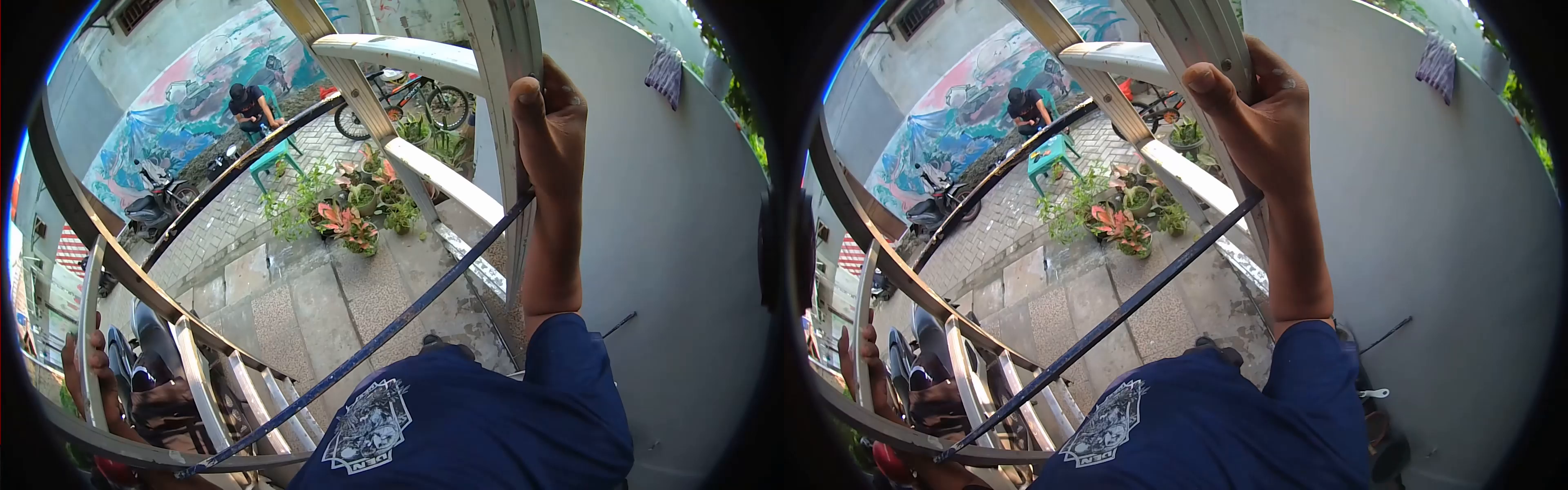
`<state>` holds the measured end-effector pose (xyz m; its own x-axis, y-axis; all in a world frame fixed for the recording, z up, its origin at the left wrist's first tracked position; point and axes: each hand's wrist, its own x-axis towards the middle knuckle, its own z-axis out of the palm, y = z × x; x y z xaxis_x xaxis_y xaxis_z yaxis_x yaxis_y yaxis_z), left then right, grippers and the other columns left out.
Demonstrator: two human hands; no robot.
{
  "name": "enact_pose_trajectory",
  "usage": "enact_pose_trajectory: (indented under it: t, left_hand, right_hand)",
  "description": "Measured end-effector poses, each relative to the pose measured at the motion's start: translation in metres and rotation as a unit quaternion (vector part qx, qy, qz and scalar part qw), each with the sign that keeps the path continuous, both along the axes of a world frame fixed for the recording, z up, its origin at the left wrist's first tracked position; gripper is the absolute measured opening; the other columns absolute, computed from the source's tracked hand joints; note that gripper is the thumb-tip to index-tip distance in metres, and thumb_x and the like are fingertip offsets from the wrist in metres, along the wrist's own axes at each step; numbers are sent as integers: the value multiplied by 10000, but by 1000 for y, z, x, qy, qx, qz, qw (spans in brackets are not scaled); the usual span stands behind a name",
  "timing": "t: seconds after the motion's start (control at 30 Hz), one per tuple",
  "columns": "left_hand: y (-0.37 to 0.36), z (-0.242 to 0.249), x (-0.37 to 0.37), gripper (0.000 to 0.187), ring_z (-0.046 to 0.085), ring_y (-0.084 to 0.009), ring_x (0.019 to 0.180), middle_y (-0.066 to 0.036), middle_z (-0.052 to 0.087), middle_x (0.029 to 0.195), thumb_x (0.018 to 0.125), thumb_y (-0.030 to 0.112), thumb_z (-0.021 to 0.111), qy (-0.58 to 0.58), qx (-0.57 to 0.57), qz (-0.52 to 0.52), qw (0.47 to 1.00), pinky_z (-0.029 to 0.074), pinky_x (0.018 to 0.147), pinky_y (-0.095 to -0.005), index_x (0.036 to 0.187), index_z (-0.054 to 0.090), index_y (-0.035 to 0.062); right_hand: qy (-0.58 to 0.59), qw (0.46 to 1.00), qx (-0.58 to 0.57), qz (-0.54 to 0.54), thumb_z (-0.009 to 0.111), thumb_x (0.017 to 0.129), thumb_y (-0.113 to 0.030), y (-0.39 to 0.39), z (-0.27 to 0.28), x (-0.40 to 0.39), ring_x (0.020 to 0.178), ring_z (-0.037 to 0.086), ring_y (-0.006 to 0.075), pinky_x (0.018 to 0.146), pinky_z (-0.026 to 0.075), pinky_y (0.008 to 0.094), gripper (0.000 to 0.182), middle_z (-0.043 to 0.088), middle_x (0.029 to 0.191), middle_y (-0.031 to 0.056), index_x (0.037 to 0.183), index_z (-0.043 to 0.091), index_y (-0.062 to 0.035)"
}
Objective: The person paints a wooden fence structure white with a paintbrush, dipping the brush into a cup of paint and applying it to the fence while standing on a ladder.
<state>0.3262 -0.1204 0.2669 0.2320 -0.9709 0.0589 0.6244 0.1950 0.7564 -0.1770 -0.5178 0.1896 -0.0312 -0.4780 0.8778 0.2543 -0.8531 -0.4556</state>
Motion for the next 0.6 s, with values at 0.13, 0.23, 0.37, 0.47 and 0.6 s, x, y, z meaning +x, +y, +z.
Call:
enact_pose_trajectory:
  t: [0.13, 0.23, 0.37, 0.47, 0.6]
  left_hand:
    - [-71, -7, 21, 635, 724, -340, 935, -276, 575, 1178, 1126, 345, 403, -10, 22, 3, 1000, 675, 788, -444, 1549, 189, -77]
    - [-122, -13, 30, 632, 725, -323, 930, -242, 586, 1109, 1123, 345, 417, -70, 10, 12, 997, 680, 784, -427, 1545, 200, -74]
    - [-200, -17, 28, 622, 679, -236, 852, -201, 493, 1094, 1125, 319, 414, -69, 12, 14, 997, 690, 720, -392, 1540, 193, -88]
    - [-255, -23, 28, 556, 682, -178, 793, -155, 522, 1041, 1108, 297, 477, -132, 41, 57, 989, 691, 678, -327, 1471, 282, -75]
    - [-326, -26, 39, 361, 711, -127, 733, -71, 647, 830, 1069, 314, 555, -157, 131, 6, 979, 678, 679, -283, 1203, 502, -17]
  right_hand:
    - [-1, 1000, 7, 1, 816, 912, -449, -39, -4, -8, 851, 625, 66, 756, 500, 222, 590, 718, 931, 24, 1200, 689, 50]
    - [8, 999, -13, -30, 807, 921, -448, -76, -8, -15, 842, 618, 60, 746, 490, 217, 588, 712, 936, 12, 1213, 682, 47]
    - [-13, 998, -8, -59, 792, 929, -467, -124, -9, -18, 802, 574, 34, 705, 452, 197, 587, 669, 887, -18, 1199, 679, 42]
    - [7, 997, -21, -73, 761, 948, -489, -163, -16, -28, 745, 500, 3, 647, 383, 175, 571, 596, 820, -58, 1170, 678, 31]
    - [3, 995, -8, -97, 693, 998, -481, -214, -28, -27, 688, 409, -19, 603, 296, 164, 518, 514, 751, -97, 1133, 665, 18]
